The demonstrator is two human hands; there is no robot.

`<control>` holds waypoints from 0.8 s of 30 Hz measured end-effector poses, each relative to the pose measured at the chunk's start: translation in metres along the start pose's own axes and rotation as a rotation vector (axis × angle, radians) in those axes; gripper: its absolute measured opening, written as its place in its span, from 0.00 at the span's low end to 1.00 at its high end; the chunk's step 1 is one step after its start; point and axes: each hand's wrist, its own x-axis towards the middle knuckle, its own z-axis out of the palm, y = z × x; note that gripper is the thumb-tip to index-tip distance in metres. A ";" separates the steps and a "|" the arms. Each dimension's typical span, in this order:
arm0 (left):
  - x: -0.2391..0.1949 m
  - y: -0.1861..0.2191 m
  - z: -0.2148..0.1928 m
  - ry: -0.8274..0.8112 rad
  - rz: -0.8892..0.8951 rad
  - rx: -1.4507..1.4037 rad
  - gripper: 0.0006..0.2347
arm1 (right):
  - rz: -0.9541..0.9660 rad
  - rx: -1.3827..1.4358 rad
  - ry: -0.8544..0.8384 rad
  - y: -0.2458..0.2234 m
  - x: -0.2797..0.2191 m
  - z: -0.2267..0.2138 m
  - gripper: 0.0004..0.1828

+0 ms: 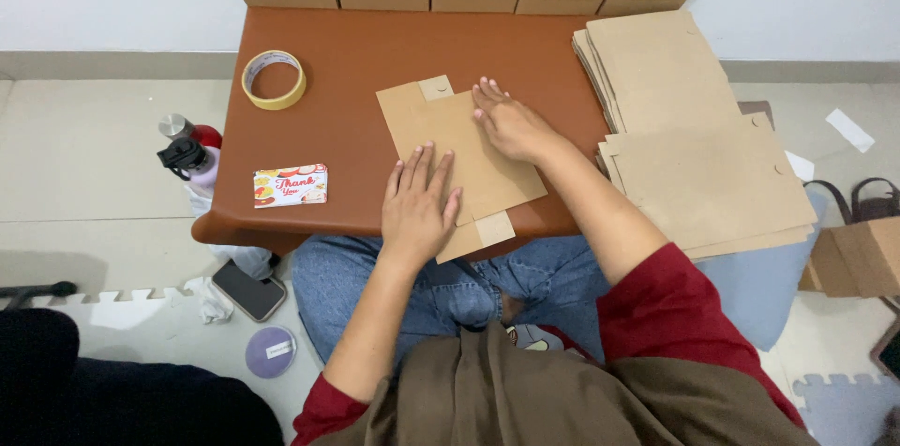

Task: Assembling small cardboard boxes from flat templates and applying decorative stickers.

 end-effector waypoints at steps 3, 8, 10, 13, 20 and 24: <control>-0.001 0.001 -0.002 0.019 0.013 0.006 0.23 | 0.011 -0.013 0.005 -0.018 -0.026 -0.004 0.29; -0.001 0.001 -0.002 0.043 0.035 0.043 0.22 | 0.026 -0.047 0.016 -0.032 -0.079 -0.001 0.29; -0.001 0.001 0.000 0.044 0.031 0.039 0.21 | 0.025 -0.063 0.011 -0.038 -0.099 0.000 0.28; -0.002 -0.002 0.007 0.064 0.025 0.065 0.20 | 0.013 -0.058 0.027 -0.047 -0.127 0.000 0.30; -0.004 0.000 0.001 0.172 0.034 -0.055 0.24 | -0.044 -0.147 0.091 -0.053 -0.141 -0.005 0.44; -0.006 0.004 -0.005 0.183 0.011 -0.138 0.24 | -0.219 -0.566 0.119 -0.026 -0.127 0.013 0.41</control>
